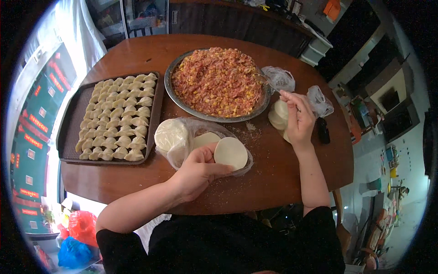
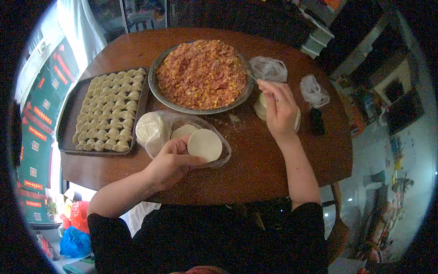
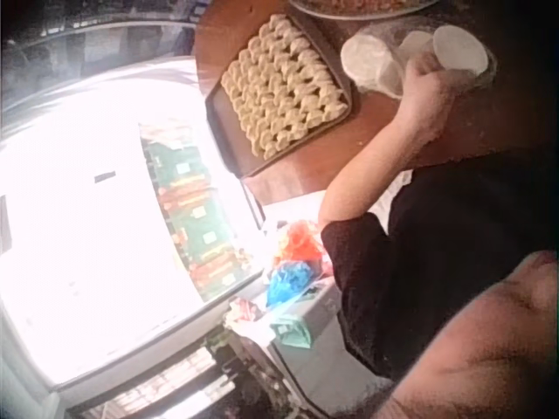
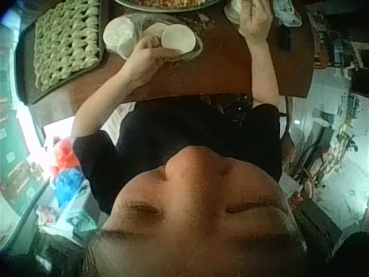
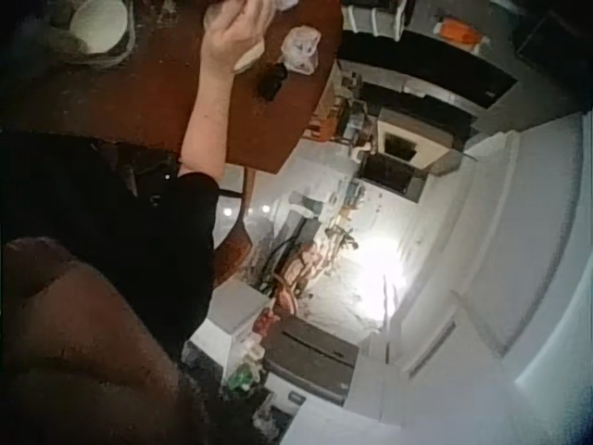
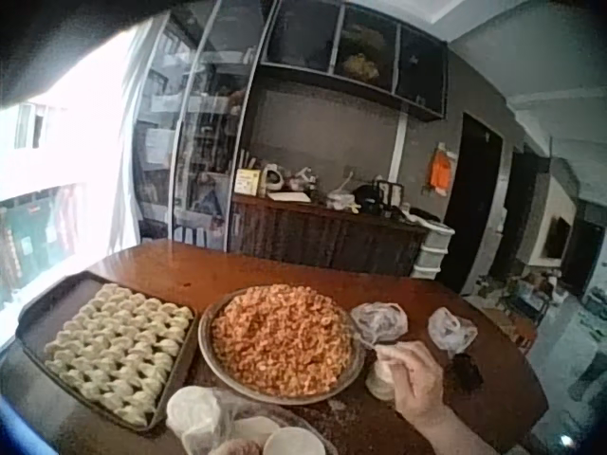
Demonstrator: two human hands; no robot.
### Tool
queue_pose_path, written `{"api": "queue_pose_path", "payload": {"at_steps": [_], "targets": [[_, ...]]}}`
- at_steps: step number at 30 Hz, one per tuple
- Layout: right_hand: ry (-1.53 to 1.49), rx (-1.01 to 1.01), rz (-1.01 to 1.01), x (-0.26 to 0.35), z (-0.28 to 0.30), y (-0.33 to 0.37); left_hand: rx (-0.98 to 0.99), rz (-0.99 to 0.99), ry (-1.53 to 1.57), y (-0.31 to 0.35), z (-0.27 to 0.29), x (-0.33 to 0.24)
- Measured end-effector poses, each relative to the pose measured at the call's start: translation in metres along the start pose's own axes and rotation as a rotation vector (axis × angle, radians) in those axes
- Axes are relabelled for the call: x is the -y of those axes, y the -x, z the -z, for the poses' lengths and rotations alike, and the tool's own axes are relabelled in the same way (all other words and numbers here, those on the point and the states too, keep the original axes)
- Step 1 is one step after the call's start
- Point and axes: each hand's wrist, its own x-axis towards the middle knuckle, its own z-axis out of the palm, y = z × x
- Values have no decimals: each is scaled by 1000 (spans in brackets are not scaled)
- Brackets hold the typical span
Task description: The person is preparing dumplings by scooping meat filling into dough wrappers and sealing them with pleats.
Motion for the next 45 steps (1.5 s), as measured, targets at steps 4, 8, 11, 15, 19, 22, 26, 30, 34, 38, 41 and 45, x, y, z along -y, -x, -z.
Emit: {"api": "queue_pose_path", "payload": {"at_steps": [4, 8, 11, 15, 19, 22, 26, 30, 34, 38, 41, 45], "targets": [[101, -18, 96, 4, -3, -5, -1, 26, 41, 1, 1, -2], [152, -1, 112, -6, -10, -14, -41, 49, 77, 4, -6, -7], [125, 96, 138, 0, -13, -11, -20, 28, 112, 3, -6, -5], [139, 116, 252, 6, -22, -9, -4, 14, 123, 3, -6, -5], [71, 132, 204, 11, -12, -7, 21, -19, 106, 2, -7, -5], [109, -37, 202, 6, -9, -3, 8, -12, 127, 5, -7, -7], [165, -33, 107, 7, -14, 0, -16, -34, 144, 6, -7, -4], [101, 36, 49, 16, -21, 0, -12, -52, 177, 5, -8, -3], [63, -54, 35, 19, -13, 0, 11, -36, 178, 5, -5, -3], [84, -85, 22, 18, -15, 3, 6, -35, 200, 6, -8, -3], [94, 4, 40, 22, -17, 4, 4, -28, 199, 6, -9, -4], [-115, 43, -91, 33, -14, 6, 12, -28, 199, 6, -6, -3]]}}
